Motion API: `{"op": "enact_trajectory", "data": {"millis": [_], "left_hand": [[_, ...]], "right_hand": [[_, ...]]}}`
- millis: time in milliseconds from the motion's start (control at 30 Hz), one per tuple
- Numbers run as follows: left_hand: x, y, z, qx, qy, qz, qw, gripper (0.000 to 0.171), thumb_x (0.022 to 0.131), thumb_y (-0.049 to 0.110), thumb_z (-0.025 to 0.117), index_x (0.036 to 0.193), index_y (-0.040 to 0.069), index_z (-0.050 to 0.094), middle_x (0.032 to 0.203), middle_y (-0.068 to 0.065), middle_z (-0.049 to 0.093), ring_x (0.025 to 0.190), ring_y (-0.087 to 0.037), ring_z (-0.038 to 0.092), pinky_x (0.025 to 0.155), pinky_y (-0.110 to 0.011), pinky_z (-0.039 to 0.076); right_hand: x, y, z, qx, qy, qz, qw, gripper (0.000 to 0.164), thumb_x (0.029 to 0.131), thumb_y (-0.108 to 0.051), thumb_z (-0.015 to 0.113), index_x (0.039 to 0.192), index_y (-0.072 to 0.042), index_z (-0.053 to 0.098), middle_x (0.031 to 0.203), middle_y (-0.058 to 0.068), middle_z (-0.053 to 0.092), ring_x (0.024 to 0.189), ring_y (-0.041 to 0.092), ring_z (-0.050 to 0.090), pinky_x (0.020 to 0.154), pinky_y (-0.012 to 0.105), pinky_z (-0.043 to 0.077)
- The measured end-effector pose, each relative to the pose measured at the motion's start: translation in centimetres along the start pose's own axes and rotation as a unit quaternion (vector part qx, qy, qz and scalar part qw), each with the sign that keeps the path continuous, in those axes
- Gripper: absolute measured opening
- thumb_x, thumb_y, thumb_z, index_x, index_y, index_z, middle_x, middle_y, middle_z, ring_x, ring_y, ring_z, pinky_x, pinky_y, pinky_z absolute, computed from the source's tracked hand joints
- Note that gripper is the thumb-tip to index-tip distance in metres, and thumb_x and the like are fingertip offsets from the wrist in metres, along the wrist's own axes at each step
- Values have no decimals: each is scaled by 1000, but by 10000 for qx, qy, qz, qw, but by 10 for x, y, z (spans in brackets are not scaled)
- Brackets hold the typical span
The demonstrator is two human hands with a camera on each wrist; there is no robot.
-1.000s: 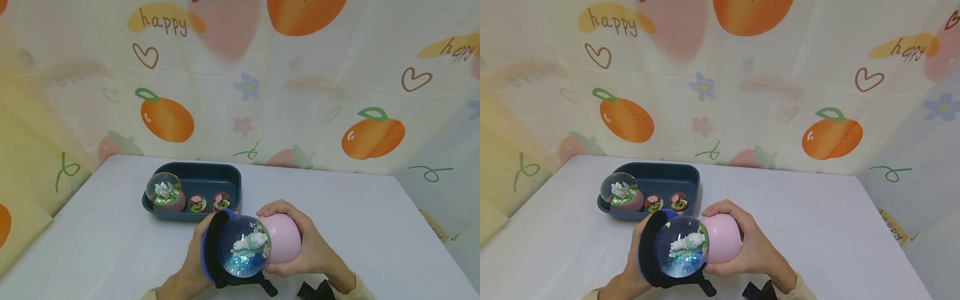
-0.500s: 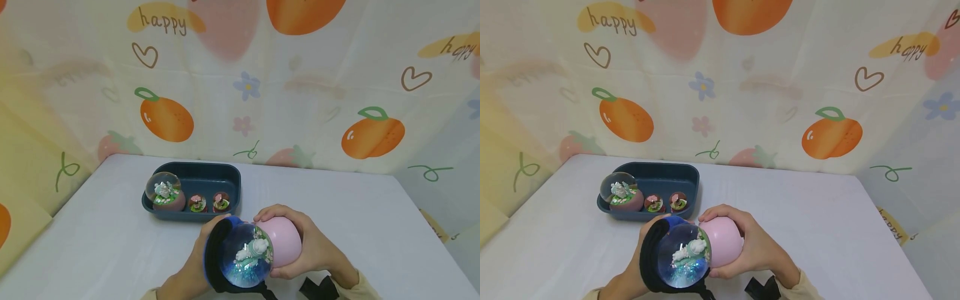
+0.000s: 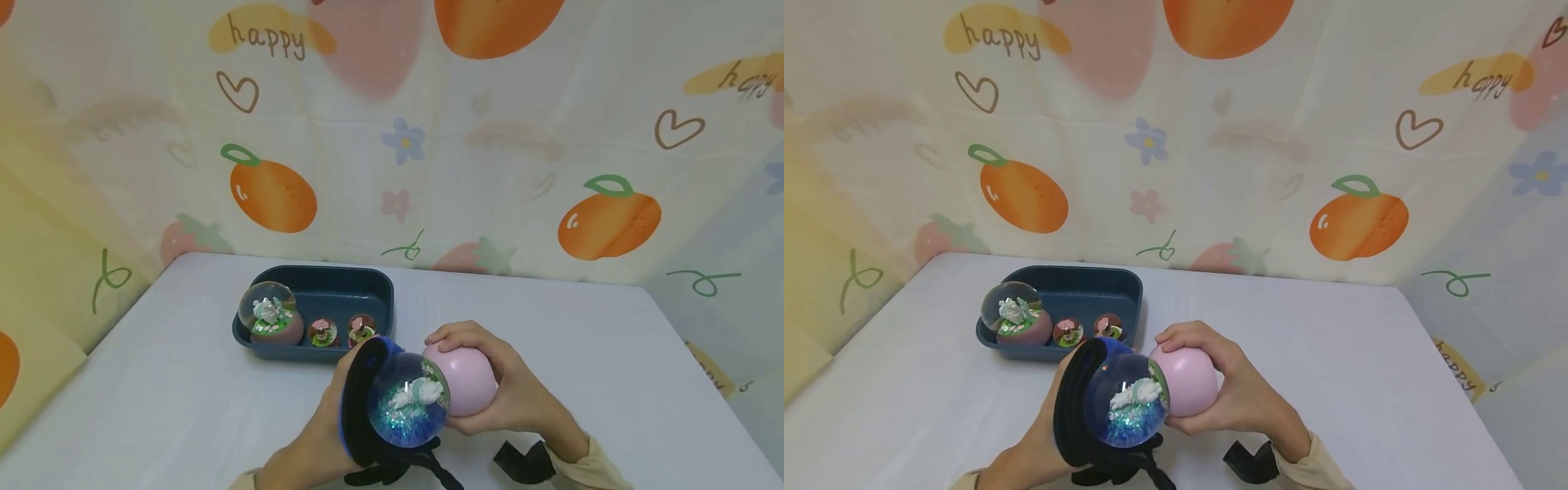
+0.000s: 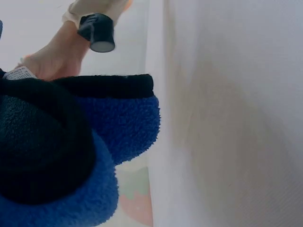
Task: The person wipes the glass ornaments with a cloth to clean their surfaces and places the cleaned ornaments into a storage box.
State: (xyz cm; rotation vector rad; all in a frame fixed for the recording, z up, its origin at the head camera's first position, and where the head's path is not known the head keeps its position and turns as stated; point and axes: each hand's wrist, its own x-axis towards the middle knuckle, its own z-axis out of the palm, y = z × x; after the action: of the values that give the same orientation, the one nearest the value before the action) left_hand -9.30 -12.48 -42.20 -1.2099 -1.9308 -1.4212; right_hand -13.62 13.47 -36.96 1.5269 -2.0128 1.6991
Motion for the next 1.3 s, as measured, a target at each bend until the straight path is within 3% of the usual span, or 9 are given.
{"op": "enact_trajectory", "data": {"millis": [100,300,433,700,867,967,1067,1167,1300], "left_hand": [[-3,10,-3,98,20,-465,9989,108,76,26,86,148,-11,14,156,-13,32,143,-16,36,114,-31,37],[7,20,-6,354,164,-299,9988,104,78,30,85,145,-16,19,154,-17,36,143,-14,38,118,-23,30],[10,24,-8,679,75,-679,9954,107,73,21,89,148,-11,20,153,-18,37,142,-14,39,117,-21,30],[16,26,-8,1289,-87,-1343,9825,120,60,15,96,154,5,22,150,-12,45,132,-26,53,109,-40,45],[21,24,-6,885,-146,-2131,9729,118,62,29,96,154,19,23,147,-4,49,128,-24,56,105,-49,48],[22,23,-5,405,-173,-2777,9597,116,63,33,95,153,27,23,147,0,49,128,-21,55,106,-53,46],[20,21,-5,45,-163,-3170,9483,117,62,31,95,154,31,21,149,1,47,131,-22,53,108,-58,41],[19,19,-3,-231,-157,-3392,9403,117,62,27,95,154,32,22,149,3,47,131,-22,52,109,-57,41],[17,16,1,-534,-206,-3665,9287,114,62,25,96,151,34,25,144,7,51,127,-18,55,108,-42,44]], "right_hand": [[1,1,1,-172,108,-98,9997,78,58,-1,93,125,-6,53,131,10,58,122,19,54,84,37,59],[1,2,1,-640,320,-342,9968,77,57,-1,93,124,-4,54,130,11,58,123,19,54,91,30,56],[2,3,1,-1218,391,-426,9909,80,55,-2,93,125,-4,55,129,13,58,122,19,55,91,29,56],[2,0,2,-1982,425,-200,9790,82,54,-8,94,127,-7,57,130,10,57,120,19,55,86,32,58],[2,0,2,-2040,479,-152,9777,84,55,-9,94,129,-2,53,131,11,57,120,18,55,90,25,55],[1,-1,1,-1980,566,-210,9783,88,55,-8,93,131,2,51,132,12,57,121,17,55,94,22,53],[2,-1,1,-1866,714,-273,9795,90,58,-11,93,135,4,48,134,14,57,121,16,56,95,22,53],[2,-2,2,-1819,871,-301,9790,91,62,-18,93,136,5,47,135,15,57,120,14,57,95,20,52],[3,-5,5,-1776,934,-366,9790,90,63,-20,93,136,6,47,136,16,57,122,14,56,98,19,50]]}}
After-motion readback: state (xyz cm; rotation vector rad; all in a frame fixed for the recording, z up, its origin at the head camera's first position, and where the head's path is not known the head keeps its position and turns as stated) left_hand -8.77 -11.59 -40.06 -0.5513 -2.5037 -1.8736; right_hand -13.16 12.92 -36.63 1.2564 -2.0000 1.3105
